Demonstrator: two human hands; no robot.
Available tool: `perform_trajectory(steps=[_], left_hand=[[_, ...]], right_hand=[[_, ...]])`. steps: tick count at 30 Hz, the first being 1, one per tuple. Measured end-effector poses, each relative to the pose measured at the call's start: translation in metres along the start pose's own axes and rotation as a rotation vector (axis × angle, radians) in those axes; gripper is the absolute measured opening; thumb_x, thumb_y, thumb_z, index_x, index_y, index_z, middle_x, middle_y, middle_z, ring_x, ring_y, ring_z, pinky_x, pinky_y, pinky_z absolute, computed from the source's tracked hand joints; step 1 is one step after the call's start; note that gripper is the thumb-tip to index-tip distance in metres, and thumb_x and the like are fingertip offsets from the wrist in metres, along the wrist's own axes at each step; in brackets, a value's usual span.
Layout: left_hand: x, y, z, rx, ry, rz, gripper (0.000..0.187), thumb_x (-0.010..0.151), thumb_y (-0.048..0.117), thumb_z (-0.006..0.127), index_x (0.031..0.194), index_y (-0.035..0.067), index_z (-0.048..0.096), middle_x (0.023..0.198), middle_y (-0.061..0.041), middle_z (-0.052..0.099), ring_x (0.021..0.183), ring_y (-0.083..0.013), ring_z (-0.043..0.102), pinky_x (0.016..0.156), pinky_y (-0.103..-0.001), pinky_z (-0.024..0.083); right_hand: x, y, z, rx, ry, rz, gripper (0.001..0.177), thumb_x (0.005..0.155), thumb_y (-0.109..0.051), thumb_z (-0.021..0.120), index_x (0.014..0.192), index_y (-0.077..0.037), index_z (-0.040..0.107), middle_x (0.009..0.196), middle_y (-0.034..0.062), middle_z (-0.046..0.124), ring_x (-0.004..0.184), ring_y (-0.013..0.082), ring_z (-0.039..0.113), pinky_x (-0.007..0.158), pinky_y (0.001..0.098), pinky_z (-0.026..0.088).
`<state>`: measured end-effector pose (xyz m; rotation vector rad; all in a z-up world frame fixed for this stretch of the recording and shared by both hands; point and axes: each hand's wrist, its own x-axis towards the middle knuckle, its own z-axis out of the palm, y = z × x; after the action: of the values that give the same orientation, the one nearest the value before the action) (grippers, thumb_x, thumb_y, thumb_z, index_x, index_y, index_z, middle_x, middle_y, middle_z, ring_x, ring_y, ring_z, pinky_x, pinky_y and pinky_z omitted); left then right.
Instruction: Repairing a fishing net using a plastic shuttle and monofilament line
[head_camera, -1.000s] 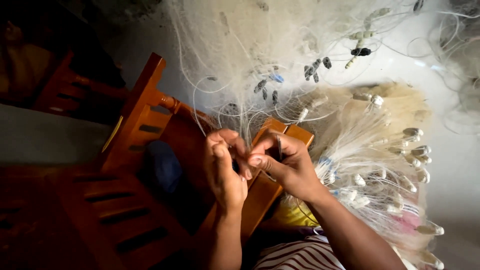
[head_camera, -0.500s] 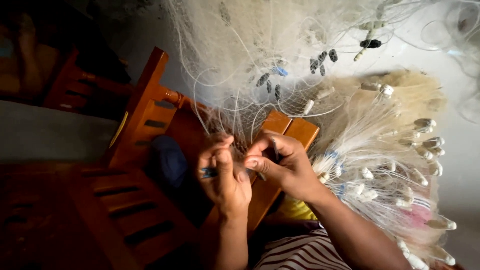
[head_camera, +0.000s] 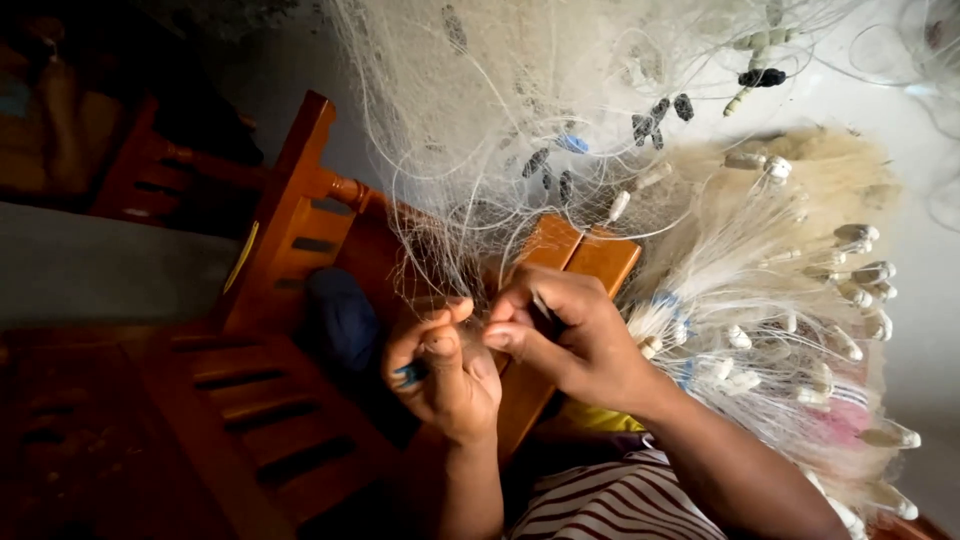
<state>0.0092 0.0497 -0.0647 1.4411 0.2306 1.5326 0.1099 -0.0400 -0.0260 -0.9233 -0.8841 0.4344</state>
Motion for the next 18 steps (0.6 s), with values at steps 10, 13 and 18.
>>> perform_trajectory(steps=[10, 13, 18], left_hand=[[0.009, 0.008, 0.005, 0.058, -0.104, 0.049, 0.012, 0.083, 0.001, 0.059, 0.089, -0.010, 0.061, 0.070, -0.022, 0.065, 0.072, -0.0284, 0.070, 0.074, -0.035, 0.056], [0.011, 0.013, 0.012, 0.116, -0.136, 0.076, 0.012, 0.082, -0.001, 0.059, 0.087, -0.012, 0.060, 0.068, -0.023, 0.065, 0.069, -0.0289, 0.071, 0.072, -0.035, 0.058], [0.022, 0.028, 0.027, 0.241, -0.179, 0.110, 0.009, 0.081, -0.001, 0.061, 0.083, -0.010, 0.062, 0.068, -0.021, 0.066, 0.068, -0.0260, 0.071, 0.068, -0.033, 0.058]], right_hand=[[0.001, -0.014, -0.016, -0.452, 0.097, -0.298, 0.039, 0.083, -0.034, 0.062, 0.102, 0.000, 0.065, 0.064, 0.0051, 0.043, 0.050, 0.0206, 0.044, 0.054, 0.0316, 0.046], [0.000, -0.005, -0.013, -0.614, 0.152, -0.490, 0.037, 0.076, -0.028, 0.078, 0.099, -0.001, 0.068, 0.060, 0.0038, 0.038, 0.045, 0.0194, 0.041, 0.052, 0.0308, 0.045], [-0.003, -0.002, -0.020, -0.834, 0.146, -0.702, 0.018, 0.091, -0.015, 0.060, 0.097, -0.003, 0.073, 0.062, 0.0035, 0.043, 0.046, 0.0173, 0.044, 0.053, 0.0275, 0.043]])
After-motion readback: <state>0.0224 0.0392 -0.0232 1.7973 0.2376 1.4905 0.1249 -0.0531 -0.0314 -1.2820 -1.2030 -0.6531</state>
